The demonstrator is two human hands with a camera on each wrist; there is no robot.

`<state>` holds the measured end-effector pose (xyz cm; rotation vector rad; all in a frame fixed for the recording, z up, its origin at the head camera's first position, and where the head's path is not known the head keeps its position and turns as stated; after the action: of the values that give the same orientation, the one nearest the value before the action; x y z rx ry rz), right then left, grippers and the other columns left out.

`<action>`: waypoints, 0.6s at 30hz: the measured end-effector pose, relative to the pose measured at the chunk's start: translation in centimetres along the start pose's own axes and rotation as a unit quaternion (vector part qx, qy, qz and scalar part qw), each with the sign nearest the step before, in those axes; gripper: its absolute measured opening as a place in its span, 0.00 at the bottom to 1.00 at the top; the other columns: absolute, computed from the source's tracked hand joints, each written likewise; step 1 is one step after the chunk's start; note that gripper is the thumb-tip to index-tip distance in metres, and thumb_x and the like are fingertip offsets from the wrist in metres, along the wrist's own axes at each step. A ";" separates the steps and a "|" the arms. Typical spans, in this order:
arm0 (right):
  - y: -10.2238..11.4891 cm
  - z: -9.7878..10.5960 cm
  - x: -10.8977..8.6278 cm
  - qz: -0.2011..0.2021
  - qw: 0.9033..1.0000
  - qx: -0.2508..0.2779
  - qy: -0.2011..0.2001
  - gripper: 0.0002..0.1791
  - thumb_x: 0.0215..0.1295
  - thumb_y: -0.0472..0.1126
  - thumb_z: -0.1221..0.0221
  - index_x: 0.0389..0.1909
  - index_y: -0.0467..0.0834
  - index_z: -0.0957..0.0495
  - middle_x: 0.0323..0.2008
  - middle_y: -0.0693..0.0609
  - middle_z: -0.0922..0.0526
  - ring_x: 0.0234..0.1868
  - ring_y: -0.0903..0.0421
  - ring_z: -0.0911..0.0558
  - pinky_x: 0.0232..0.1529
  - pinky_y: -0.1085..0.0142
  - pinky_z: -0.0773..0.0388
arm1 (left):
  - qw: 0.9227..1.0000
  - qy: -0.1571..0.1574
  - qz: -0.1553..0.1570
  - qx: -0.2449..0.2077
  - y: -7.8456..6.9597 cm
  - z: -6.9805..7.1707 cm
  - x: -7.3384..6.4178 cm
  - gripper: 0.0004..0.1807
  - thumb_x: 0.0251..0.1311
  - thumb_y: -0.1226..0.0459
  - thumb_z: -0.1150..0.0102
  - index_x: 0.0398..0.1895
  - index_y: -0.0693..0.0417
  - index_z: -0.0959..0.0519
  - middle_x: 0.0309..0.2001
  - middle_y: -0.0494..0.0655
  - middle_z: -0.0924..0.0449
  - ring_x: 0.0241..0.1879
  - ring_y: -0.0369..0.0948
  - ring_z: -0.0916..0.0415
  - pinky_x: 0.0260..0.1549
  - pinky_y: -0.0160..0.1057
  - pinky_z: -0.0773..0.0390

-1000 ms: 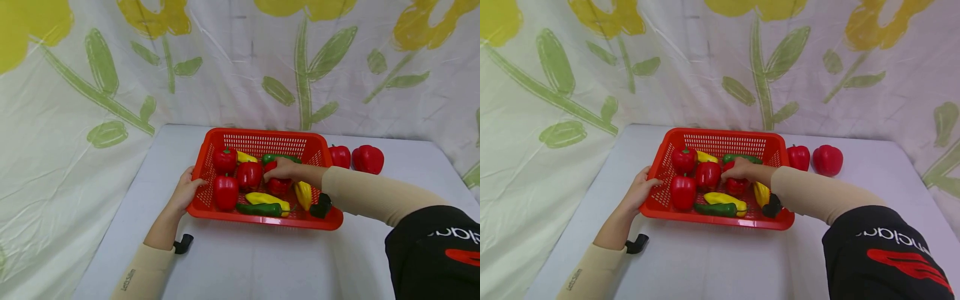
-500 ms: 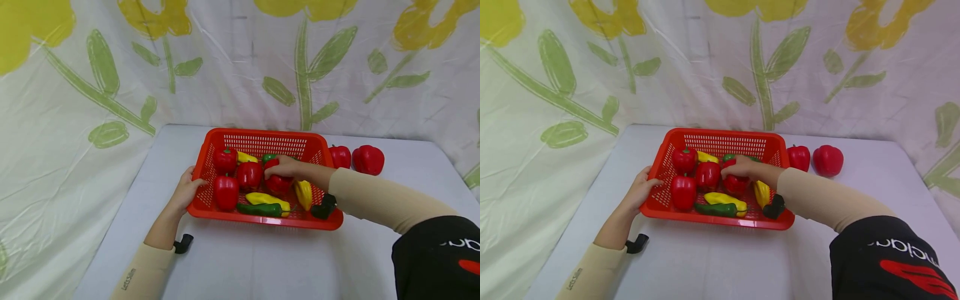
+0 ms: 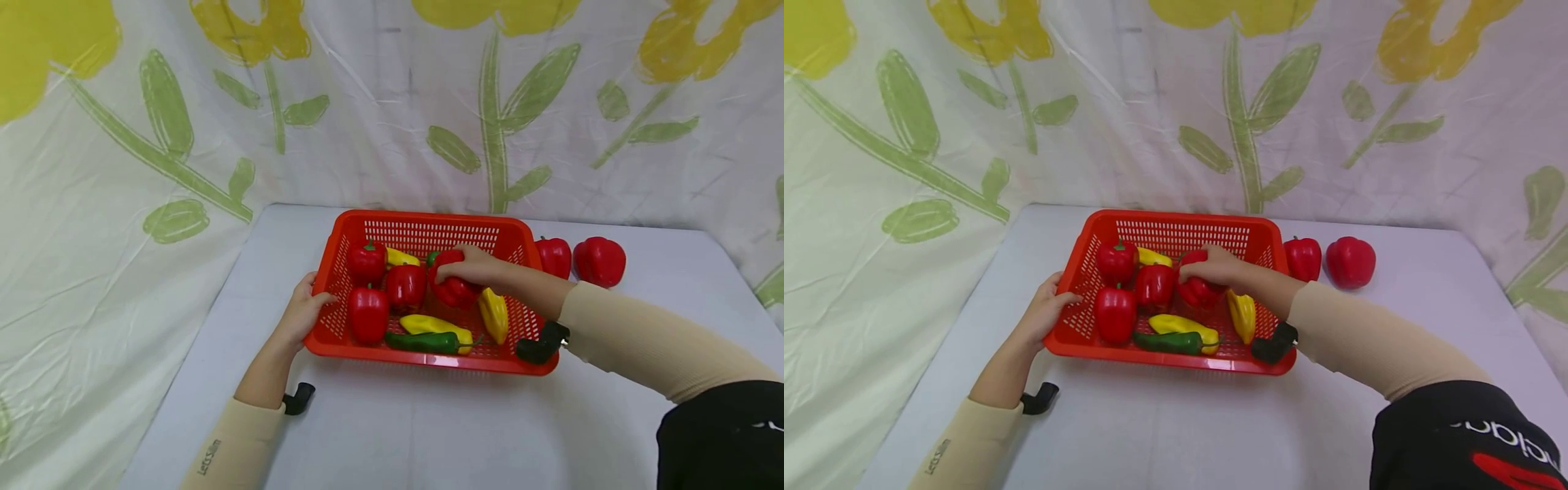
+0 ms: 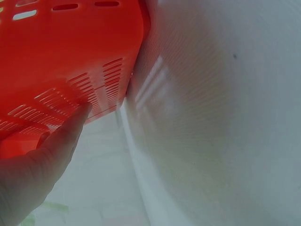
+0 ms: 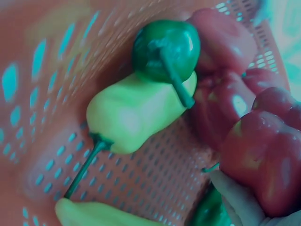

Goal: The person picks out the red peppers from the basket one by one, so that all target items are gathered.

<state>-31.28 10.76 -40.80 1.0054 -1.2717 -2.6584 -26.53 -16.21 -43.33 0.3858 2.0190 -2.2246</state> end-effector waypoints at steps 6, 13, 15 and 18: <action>0.1 0.3 -0.8 0.001 1.000 0.023 -0.004 0.45 0.52 0.52 0.39 0.68 0.41 0.49 0.57 0.41 0.33 0.53 0.46 0.29 0.45 0.60 0.21 | 1.000 -0.002 0.000 0.001 0.0 0.1 0.0 0.24 0.61 0.71 0.60 0.62 0.63 0.44 0.60 0.62 0.34 0.53 0.52 0.28 0.51 0.50 0.24; 0.4 0.4 -1.6 0.019 0.998 0.060 -0.001 0.46 0.53 0.51 0.40 0.69 0.41 0.52 0.59 0.41 0.34 0.54 0.46 0.29 0.45 0.60 0.20 | 1.000 -0.001 0.000 0.000 0.0 0.1 0.0 0.24 0.62 0.71 0.60 0.63 0.62 0.44 0.59 0.61 0.34 0.52 0.51 0.28 0.51 0.50 0.24; 0.4 0.4 -1.9 0.023 0.997 0.072 -0.001 0.46 0.53 0.50 0.41 0.69 0.42 0.52 0.59 0.41 0.34 0.53 0.46 0.29 0.44 0.61 0.20 | 1.000 0.000 -0.001 0.000 0.0 0.0 0.0 0.25 0.62 0.71 0.60 0.63 0.62 0.45 0.60 0.61 0.35 0.52 0.51 0.28 0.51 0.50 0.24; 0.5 0.5 -2.3 0.028 0.995 0.093 -0.005 0.47 0.53 0.50 0.40 0.70 0.43 0.53 0.60 0.41 0.35 0.53 0.46 0.29 0.44 0.62 0.20 | 1.000 -0.001 -0.001 -0.001 0.1 0.0 0.0 0.25 0.62 0.71 0.60 0.63 0.63 0.45 0.60 0.62 0.35 0.52 0.51 0.28 0.52 0.50 0.25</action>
<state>-29.86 11.42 -39.04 0.9609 -1.5489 -2.5447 -26.53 -16.25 -43.40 0.3809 2.0207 -2.2242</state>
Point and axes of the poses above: each hand's wrist, its own x-axis towards the middle knuckle, its own z-axis out of the back of the hand, y = z × x, the point moved 9 cm from there along x, towards the middle knuckle
